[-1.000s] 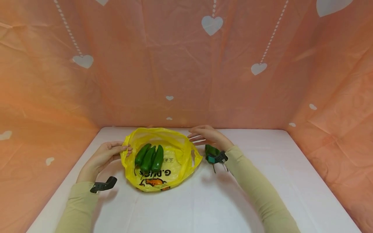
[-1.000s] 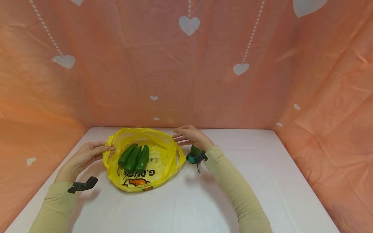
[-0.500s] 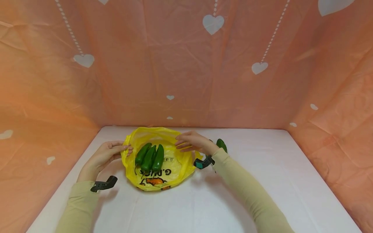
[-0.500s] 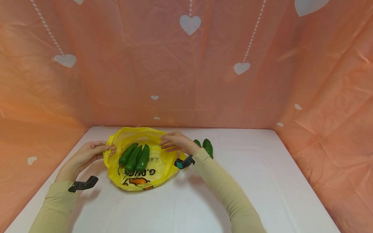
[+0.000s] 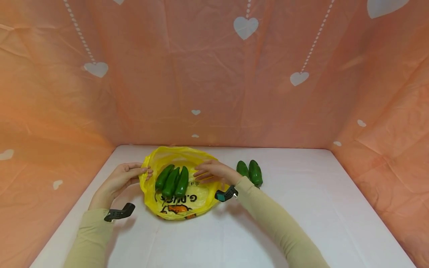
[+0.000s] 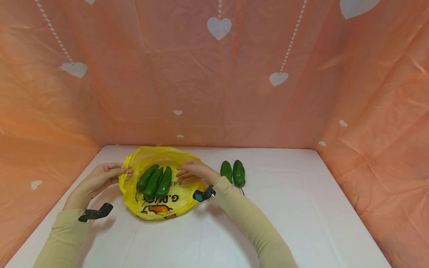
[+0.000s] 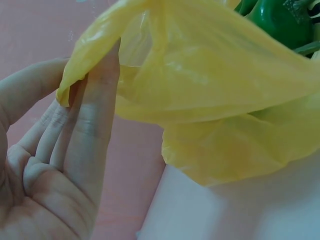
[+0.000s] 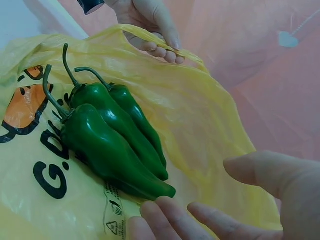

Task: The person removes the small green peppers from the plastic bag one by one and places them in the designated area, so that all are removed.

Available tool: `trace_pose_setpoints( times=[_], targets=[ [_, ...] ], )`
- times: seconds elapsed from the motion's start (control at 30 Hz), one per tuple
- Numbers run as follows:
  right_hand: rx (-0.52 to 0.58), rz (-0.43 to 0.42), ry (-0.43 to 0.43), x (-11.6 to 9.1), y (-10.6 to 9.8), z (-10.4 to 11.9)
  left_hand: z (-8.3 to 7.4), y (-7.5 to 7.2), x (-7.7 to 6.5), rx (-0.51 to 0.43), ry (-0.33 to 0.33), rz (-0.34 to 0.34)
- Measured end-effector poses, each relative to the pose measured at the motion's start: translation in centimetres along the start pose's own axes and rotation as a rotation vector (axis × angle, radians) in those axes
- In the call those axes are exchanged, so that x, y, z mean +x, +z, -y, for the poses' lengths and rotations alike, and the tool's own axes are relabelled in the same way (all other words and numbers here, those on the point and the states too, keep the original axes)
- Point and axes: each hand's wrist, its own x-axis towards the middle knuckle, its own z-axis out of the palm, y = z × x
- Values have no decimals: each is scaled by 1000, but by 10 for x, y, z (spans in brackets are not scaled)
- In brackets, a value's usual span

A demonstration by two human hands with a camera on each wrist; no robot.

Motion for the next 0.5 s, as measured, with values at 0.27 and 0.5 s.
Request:
trace_pose_setpoints(
  times=[0.27,0.5],
  targets=[
    [41,-28,30,7,5,-7,0,1,0,6,5,4],
    [111,-80,72,19,14,-14,2,1,2,2,-1,4]
  ],
)
